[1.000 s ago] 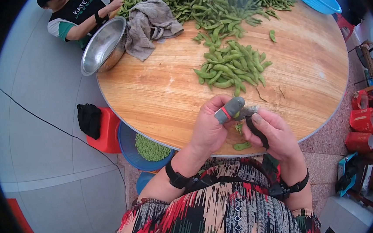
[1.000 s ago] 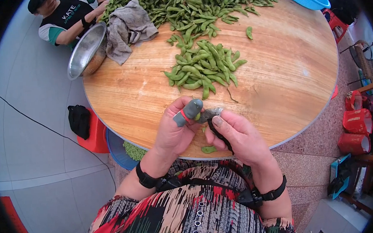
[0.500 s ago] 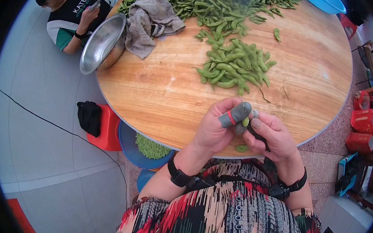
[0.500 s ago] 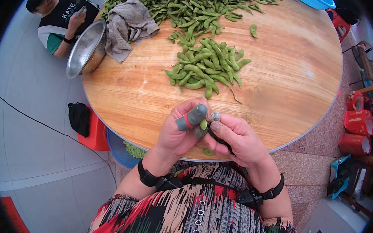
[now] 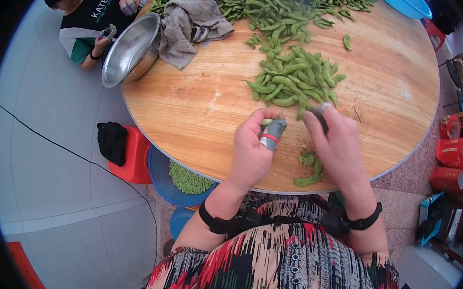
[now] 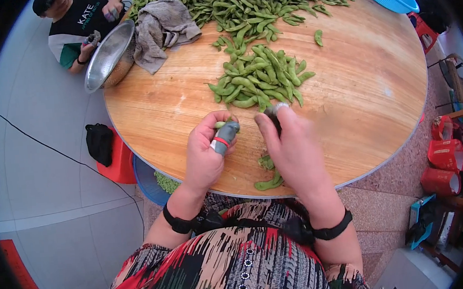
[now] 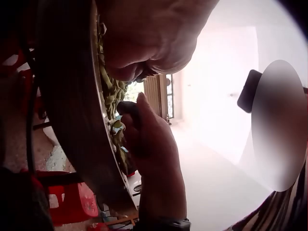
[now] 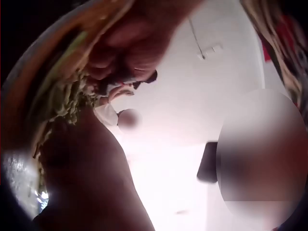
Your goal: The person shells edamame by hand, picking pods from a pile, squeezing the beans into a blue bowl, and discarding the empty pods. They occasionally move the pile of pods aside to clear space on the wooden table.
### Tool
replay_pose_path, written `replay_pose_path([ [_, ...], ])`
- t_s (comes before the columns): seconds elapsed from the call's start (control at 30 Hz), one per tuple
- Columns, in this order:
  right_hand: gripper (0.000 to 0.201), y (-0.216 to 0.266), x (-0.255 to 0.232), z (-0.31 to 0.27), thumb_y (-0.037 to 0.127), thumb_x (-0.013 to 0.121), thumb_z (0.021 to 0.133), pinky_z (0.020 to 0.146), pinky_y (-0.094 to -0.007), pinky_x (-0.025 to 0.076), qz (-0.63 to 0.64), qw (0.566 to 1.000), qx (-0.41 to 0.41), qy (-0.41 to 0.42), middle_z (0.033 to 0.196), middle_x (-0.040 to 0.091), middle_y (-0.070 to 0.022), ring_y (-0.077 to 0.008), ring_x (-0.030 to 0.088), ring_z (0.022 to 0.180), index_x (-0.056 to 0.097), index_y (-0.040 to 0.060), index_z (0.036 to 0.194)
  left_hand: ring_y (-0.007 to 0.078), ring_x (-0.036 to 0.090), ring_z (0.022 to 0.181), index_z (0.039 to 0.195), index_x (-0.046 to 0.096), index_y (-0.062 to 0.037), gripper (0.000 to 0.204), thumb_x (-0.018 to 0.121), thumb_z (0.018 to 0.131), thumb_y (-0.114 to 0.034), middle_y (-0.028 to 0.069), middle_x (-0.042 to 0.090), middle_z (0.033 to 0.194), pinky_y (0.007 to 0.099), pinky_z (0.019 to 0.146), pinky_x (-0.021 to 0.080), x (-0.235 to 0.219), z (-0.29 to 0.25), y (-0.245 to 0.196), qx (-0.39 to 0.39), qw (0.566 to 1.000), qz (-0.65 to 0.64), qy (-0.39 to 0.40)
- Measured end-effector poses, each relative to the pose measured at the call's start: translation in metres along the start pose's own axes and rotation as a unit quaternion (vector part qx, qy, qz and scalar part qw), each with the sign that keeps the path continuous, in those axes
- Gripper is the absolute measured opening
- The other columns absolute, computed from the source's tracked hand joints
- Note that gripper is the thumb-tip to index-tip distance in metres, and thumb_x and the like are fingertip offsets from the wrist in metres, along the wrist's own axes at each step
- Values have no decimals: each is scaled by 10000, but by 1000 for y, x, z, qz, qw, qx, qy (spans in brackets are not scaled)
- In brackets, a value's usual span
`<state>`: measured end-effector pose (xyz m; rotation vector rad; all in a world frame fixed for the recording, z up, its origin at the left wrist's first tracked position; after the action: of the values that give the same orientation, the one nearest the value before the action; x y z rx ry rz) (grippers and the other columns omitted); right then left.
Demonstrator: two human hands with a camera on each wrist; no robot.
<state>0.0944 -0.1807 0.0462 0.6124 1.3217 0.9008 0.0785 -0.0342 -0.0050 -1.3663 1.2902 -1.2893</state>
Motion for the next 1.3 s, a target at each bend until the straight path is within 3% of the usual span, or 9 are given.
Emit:
replay_pose_path([
  [0.1,205,-2,14,4,186,590,827,499,-377,437,-241,969,-44,-13,661,582,-182,-339,577,592,525,4,759,42,480,698,1035,545,-44,207,502,833,-30,-14,534,813,165,607,393,-2,-4,7,-12,999,-48,-7],
  [0.23,185,-16,8,2,164,611,793,515,-376,441,-213,974,-55,-59,668,588,-175,-324,588,601,536,-3,773,86,525,784,1059,581,-52,258,517,813,-7,-2,566,864,204,692,426,16,-10,-5,30,987,109,111],
  [0.3,175,-30,-5,-2,163,591,793,528,-367,440,-89,995,6,-47,686,587,-188,-317,593,612,546,-6,801,118,543,879,1089,602,-73,315,530,796,15,13,592,941,231,779,427,30,-17,-12,110,949,186,229],
  [0.4,132,-45,-10,-11,145,576,805,465,-279,381,126,985,120,15,610,536,-59,-164,510,510,566,13,811,120,565,876,1115,585,-42,291,565,825,-46,41,603,1001,227,786,428,28,-13,-14,21,978,116,170],
  [0.57,78,-34,18,-38,106,562,830,388,-162,234,555,742,303,222,592,430,57,-13,353,474,538,56,885,93,567,796,1101,571,-30,296,619,829,-136,28,610,920,203,706,437,40,-10,2,-155,901,-342,216],
  [0.73,198,-19,16,-38,232,448,930,439,-166,280,427,854,203,217,658,481,43,-19,362,503,512,61,855,51,514,687,909,578,-79,129,637,812,-141,-14,582,810,173,575,380,40,4,2,-91,934,-328,111],
  [1.17,205,-22,13,-36,170,428,938,426,-169,278,362,901,172,169,634,472,46,-13,346,485,530,55,801,36,490,659,890,569,-95,110,633,808,-132,-18,591,819,170,537,347,37,6,6,-91,941,-293,143],
  [1.23,191,-21,22,-42,151,429,933,420,-164,272,554,767,259,196,635,481,45,-2,354,495,533,54,806,53,515,689,954,565,-88,156,622,816,-135,-14,592,824,172,554,370,41,3,5,-116,924,-314,183],
  [1.3,182,-24,24,-43,150,436,929,421,-160,272,580,738,267,216,634,487,44,-1,363,502,536,54,811,63,526,704,977,561,-80,175,615,822,-140,-9,593,839,173,571,387,42,3,6,-124,925,-312,177],
])
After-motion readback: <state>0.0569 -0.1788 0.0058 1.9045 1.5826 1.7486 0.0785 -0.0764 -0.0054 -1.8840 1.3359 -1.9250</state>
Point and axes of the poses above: each hand's wrist, its own z-axis towards the middle knuckle, its own x-axis out of the palm, y = z × x, the point moved 7 cm from there along z, towards the middle knuckle
